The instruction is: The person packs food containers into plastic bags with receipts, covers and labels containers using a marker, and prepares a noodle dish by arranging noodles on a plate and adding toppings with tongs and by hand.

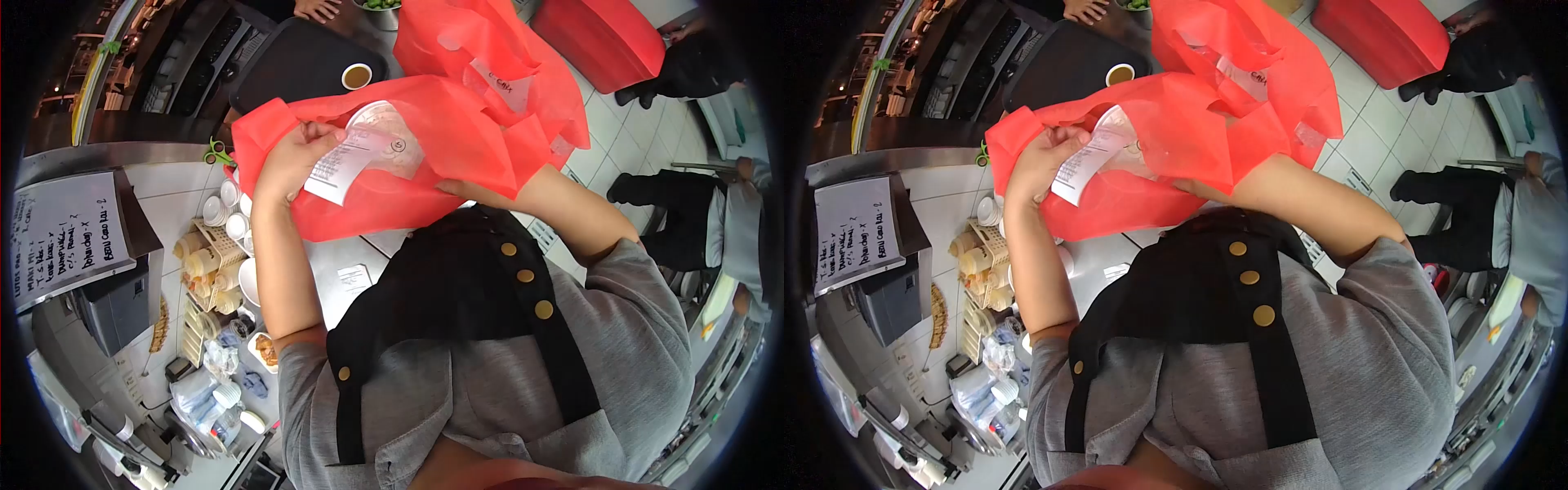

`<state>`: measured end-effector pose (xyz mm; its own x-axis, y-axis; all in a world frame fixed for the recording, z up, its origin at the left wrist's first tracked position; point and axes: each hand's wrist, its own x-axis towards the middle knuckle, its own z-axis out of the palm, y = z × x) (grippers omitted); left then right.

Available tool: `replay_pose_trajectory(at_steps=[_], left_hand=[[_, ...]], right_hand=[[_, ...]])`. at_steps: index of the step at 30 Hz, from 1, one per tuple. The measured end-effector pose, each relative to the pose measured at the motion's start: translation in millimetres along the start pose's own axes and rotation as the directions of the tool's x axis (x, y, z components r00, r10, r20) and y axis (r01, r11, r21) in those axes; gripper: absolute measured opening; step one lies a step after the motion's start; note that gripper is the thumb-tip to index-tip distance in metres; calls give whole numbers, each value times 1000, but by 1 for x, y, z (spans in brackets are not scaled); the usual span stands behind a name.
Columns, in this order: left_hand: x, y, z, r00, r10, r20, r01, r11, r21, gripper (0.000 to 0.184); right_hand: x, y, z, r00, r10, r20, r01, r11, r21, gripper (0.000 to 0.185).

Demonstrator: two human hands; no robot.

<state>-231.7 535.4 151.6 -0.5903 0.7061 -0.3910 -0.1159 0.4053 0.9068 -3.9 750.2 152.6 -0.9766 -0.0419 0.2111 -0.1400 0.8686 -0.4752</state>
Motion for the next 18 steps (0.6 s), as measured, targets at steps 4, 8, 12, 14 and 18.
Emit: replay_pose_trajectory(at_steps=[4,8,12,14,18], left_hand=[[-37,24,23,878,351,-324,-74,770,633,60],[-93,50,39,556,644,-525,36,612,790,95],[-124,39,18,176,880,-442,574,273,772,105],[-141,36,6,259,799,-543,653,269,708,93],[-174,-12,-32,843,140,-519,226,785,577,63]], right_hand=[[-12,-19,-29,976,64,209,-50,996,-74,69],[2,-41,-60,975,87,203,-69,993,-94,74],[6,-41,-76,778,-349,-522,50,863,-503,77],[7,-44,-80,694,-286,-661,-221,789,-574,73],[-9,-12,-86,948,162,-275,-224,951,-211,58]])
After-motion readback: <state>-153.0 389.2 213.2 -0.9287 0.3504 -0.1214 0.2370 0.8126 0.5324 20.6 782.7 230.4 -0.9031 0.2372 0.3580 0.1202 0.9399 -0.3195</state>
